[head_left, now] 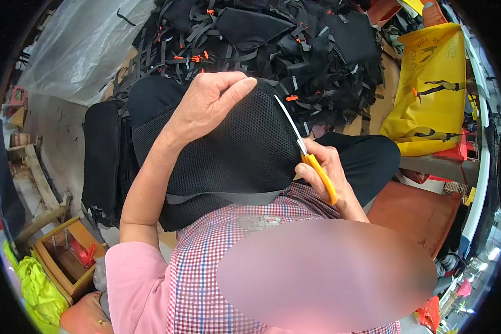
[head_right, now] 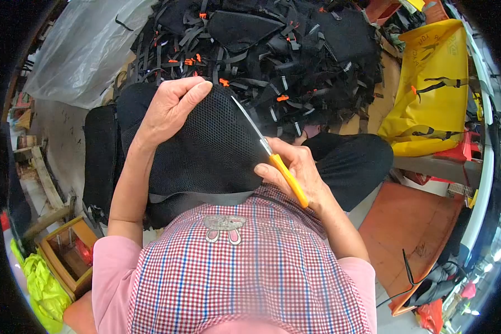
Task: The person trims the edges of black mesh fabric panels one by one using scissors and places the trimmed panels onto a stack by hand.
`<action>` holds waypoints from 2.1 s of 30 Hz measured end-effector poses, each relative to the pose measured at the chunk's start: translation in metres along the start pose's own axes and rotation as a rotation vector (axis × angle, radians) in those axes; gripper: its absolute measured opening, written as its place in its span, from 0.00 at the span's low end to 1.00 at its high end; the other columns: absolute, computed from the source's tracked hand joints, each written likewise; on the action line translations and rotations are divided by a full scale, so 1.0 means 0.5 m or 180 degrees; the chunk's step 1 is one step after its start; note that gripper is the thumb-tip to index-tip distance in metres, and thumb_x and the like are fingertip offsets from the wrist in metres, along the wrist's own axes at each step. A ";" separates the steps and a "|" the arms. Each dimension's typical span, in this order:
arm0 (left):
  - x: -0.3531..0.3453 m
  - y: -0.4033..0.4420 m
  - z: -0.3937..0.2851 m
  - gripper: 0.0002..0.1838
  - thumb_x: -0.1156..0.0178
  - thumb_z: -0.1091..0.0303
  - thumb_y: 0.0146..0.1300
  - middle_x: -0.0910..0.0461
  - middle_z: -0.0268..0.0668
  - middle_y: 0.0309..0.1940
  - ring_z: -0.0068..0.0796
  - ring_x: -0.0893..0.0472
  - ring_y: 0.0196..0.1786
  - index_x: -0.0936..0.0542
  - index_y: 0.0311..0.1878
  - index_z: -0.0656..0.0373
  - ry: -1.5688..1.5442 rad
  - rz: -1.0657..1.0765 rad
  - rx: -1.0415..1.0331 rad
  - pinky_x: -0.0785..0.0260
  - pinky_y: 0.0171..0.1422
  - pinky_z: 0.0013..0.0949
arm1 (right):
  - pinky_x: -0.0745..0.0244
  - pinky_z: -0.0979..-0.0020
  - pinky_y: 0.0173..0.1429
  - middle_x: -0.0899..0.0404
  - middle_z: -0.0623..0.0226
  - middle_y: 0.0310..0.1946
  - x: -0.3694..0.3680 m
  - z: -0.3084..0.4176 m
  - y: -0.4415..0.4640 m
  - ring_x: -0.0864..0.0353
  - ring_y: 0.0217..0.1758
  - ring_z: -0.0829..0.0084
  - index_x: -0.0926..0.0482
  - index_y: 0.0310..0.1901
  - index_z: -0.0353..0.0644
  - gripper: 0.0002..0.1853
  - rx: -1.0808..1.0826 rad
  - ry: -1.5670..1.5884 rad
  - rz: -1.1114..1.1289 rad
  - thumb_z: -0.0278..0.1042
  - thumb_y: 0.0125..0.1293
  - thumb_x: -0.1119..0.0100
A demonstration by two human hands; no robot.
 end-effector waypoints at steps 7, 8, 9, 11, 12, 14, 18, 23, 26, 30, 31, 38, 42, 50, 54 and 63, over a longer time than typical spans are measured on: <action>-0.012 0.002 -0.012 0.18 0.41 0.60 0.71 0.35 0.25 0.22 0.15 0.36 0.28 0.25 0.30 0.65 -0.0041 0.0149 0.0000 0.40 0.32 0.25 | 0.22 0.70 0.41 0.16 0.64 0.36 0.010 0.026 0.007 0.18 0.34 0.74 0.21 0.58 0.39 0.31 0.0455 -0.0360 -0.0072 0.56 0.61 0.34; -0.014 0.002 -0.014 0.16 0.38 0.62 0.67 0.33 0.25 0.22 0.15 0.34 0.28 0.24 0.30 0.65 0.0055 0.0191 -0.0035 0.39 0.33 0.25 | 0.22 0.69 0.41 0.17 0.64 0.36 0.012 0.023 0.009 0.18 0.33 0.74 0.21 0.57 0.40 0.31 0.0337 -0.0352 -0.0023 0.56 0.61 0.34; -0.014 0.002 -0.016 0.15 0.35 0.63 0.64 0.31 0.25 0.23 0.15 0.32 0.29 0.23 0.30 0.65 0.0153 0.0230 -0.0068 0.38 0.34 0.25 | 0.22 0.69 0.40 0.17 0.65 0.36 0.014 0.017 0.010 0.18 0.33 0.75 0.21 0.57 0.40 0.31 0.0222 -0.0345 0.0029 0.57 0.60 0.33; -0.015 0.002 -0.020 0.13 0.29 0.65 0.57 0.28 0.26 0.23 0.14 0.29 0.30 0.21 0.31 0.65 0.0167 0.0286 -0.0017 0.36 0.35 0.25 | 0.23 0.68 0.41 0.17 0.65 0.35 0.018 -0.002 0.006 0.19 0.34 0.73 0.20 0.57 0.40 0.32 -0.0002 -0.0298 0.0159 0.58 0.59 0.32; -0.017 0.001 -0.024 0.13 0.27 0.66 0.54 0.27 0.26 0.24 0.14 0.28 0.30 0.21 0.31 0.65 0.0085 0.0304 0.0068 0.35 0.35 0.25 | 0.23 0.68 0.42 0.17 0.65 0.35 0.018 -0.010 0.006 0.19 0.34 0.73 0.20 0.56 0.40 0.33 -0.0112 -0.0277 0.0229 0.58 0.58 0.31; -0.023 0.000 -0.024 0.15 0.25 0.66 0.51 0.26 0.28 0.23 0.15 0.28 0.29 0.20 0.31 0.66 -0.0036 0.0345 0.0117 0.34 0.34 0.25 | 0.23 0.69 0.41 0.17 0.64 0.35 0.022 0.003 0.010 0.19 0.33 0.73 0.20 0.56 0.40 0.32 0.0060 -0.0467 0.0225 0.57 0.57 0.30; -0.037 0.003 -0.026 0.16 0.23 0.65 0.49 0.28 0.28 0.21 0.14 0.30 0.28 0.20 0.28 0.65 -0.0288 0.0469 0.0175 0.36 0.33 0.26 | 0.23 0.70 0.41 0.17 0.62 0.36 0.032 0.042 0.020 0.19 0.33 0.73 0.20 0.55 0.39 0.32 0.0421 -0.0734 0.0275 0.54 0.56 0.29; -0.032 0.004 -0.031 0.17 0.21 0.66 0.45 0.31 0.27 0.20 0.14 0.33 0.27 0.21 0.26 0.64 -0.0228 0.0462 0.0172 0.39 0.32 0.26 | 0.23 0.68 0.45 0.16 0.60 0.39 0.050 0.042 0.024 0.17 0.37 0.69 0.20 0.56 0.39 0.33 0.0256 -0.0807 0.0486 0.54 0.54 0.27; -0.042 0.005 -0.022 0.16 0.21 0.66 0.45 0.31 0.27 0.19 0.15 0.33 0.27 0.21 0.27 0.64 -0.0086 0.0523 0.0122 0.39 0.33 0.26 | 0.23 0.67 0.46 0.16 0.60 0.40 0.057 0.068 0.030 0.16 0.38 0.66 0.20 0.55 0.39 0.35 0.0552 -0.0940 0.0492 0.55 0.51 0.25; -0.059 0.006 -0.026 0.14 0.22 0.68 0.45 0.25 0.29 0.21 0.15 0.29 0.27 0.18 0.28 0.64 -0.0078 0.0655 0.0052 0.36 0.34 0.25 | 0.22 0.67 0.45 0.17 0.55 0.40 0.068 0.094 0.038 0.15 0.39 0.63 0.20 0.54 0.38 0.36 0.0765 -0.1085 0.0539 0.52 0.46 0.21; -0.062 0.006 -0.029 0.13 0.22 0.68 0.45 0.23 0.29 0.21 0.15 0.28 0.27 0.17 0.29 0.64 -0.0111 0.0671 0.0021 0.36 0.34 0.25 | 0.23 0.66 0.48 0.17 0.55 0.42 0.072 0.090 0.040 0.15 0.43 0.62 0.20 0.54 0.37 0.38 0.0602 -0.1153 0.0634 0.56 0.47 0.23; -0.075 0.006 -0.025 0.12 0.23 0.69 0.46 0.21 0.29 0.22 0.14 0.26 0.27 0.17 0.29 0.64 -0.0183 0.0757 0.0122 0.34 0.33 0.24 | 0.22 0.64 0.43 0.16 0.55 0.38 0.079 0.140 0.040 0.15 0.38 0.59 0.22 0.57 0.39 0.39 0.1007 -0.1715 0.0894 0.55 0.47 0.22; -0.088 0.006 -0.031 0.13 0.23 0.68 0.47 0.22 0.29 0.21 0.14 0.26 0.27 0.18 0.27 0.64 -0.0153 0.0788 0.0001 0.34 0.33 0.25 | 0.23 0.65 0.43 0.17 0.57 0.36 0.077 0.150 0.049 0.16 0.36 0.60 0.21 0.55 0.39 0.36 0.0822 -0.1797 0.1025 0.54 0.49 0.23; -0.071 0.009 -0.042 0.24 0.22 0.64 0.43 0.27 0.31 0.20 0.16 0.29 0.25 0.25 0.39 0.62 -0.0151 0.0460 -0.0100 0.36 0.31 0.26 | 0.25 0.71 0.38 0.17 0.57 0.32 0.087 0.112 0.046 0.17 0.30 0.66 0.18 0.49 0.35 0.25 0.0644 -0.1668 0.0792 0.48 0.58 0.29; -0.070 0.013 -0.039 0.27 0.22 0.65 0.42 0.32 0.28 0.18 0.16 0.32 0.25 0.27 0.43 0.62 -0.0165 0.0526 -0.0005 0.38 0.31 0.26 | 0.25 0.71 0.39 0.17 0.59 0.33 0.071 0.079 0.044 0.17 0.31 0.68 0.18 0.46 0.36 0.18 0.0584 -0.1414 0.0731 0.40 0.59 0.31; -0.070 0.008 -0.028 0.29 0.20 0.67 0.40 0.31 0.24 0.21 0.13 0.32 0.28 0.28 0.44 0.60 -0.0308 0.0430 0.0139 0.40 0.35 0.22 | 0.24 0.65 0.49 0.17 0.56 0.43 0.105 0.106 0.040 0.16 0.42 0.61 0.22 0.55 0.38 0.33 0.0523 -0.1535 0.0747 0.54 0.54 0.27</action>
Point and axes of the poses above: each hand's wrist, its own y-axis towards the middle knuckle, its own x-axis out of the back of the hand, z = x × y, the point moved 10 cm from there along y, towards the middle knuckle
